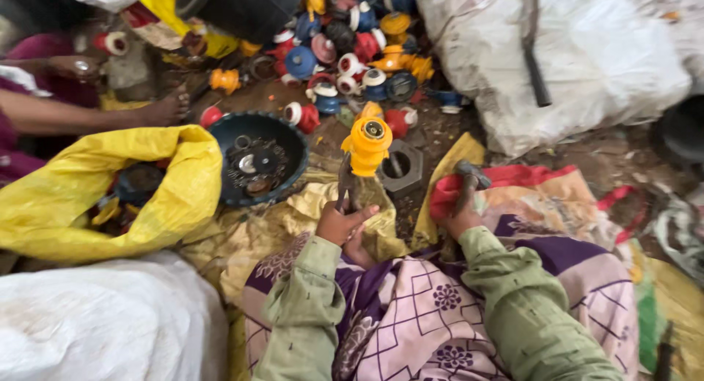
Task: The person sits on the ground and uses a hammer and metal block to strike and separate parts of small yellow plastic toys. They repeatedly pick up toys, position them on the block, and hit them to break them apart, then place the pieces aside.
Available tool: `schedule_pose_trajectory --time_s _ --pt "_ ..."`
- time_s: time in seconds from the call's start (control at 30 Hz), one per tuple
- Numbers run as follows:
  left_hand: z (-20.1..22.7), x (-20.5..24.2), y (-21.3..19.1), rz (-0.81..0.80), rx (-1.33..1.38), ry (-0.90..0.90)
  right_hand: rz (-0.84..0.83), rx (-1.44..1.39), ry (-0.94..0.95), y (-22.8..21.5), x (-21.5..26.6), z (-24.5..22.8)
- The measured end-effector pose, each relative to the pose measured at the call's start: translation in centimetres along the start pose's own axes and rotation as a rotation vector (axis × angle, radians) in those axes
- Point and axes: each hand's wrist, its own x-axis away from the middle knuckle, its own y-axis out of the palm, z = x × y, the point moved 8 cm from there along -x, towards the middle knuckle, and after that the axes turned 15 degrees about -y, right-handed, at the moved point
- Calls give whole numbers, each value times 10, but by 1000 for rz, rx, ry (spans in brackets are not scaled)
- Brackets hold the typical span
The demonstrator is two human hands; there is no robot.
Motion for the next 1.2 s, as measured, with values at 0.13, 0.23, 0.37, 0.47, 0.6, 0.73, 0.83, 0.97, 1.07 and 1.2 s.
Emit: schedule_pose_trajectory --time_s 0.13,0.23,0.37,0.47,0.6,0.73,0.83,0.97,1.07,1.2 --pt "23 12 1 10 147 273 -458 149 3 43 12 2" --pt "20 3 0 -2 309 294 -485 197 6 46 8 4" --pt "12 -9 -5 54 338 263 -526 202 0 48 9 7" --pt "10 -12 -9 62 344 279 -555 193 18 51 12 9" --pt "16 -12 -10 54 289 304 -599 173 53 49 11 8" --pt "25 -4 -8 57 257 352 -596 182 55 46 12 4" --pt "26 2 -11 95 292 340 -593 196 36 45 13 4" --pt "32 5 -10 61 287 346 -601 187 41 47 13 6" --pt "20 -5 -17 137 342 179 -588 197 45 48 13 7" --pt "-2 -24 -22 174 324 27 -581 195 35 49 17 10"
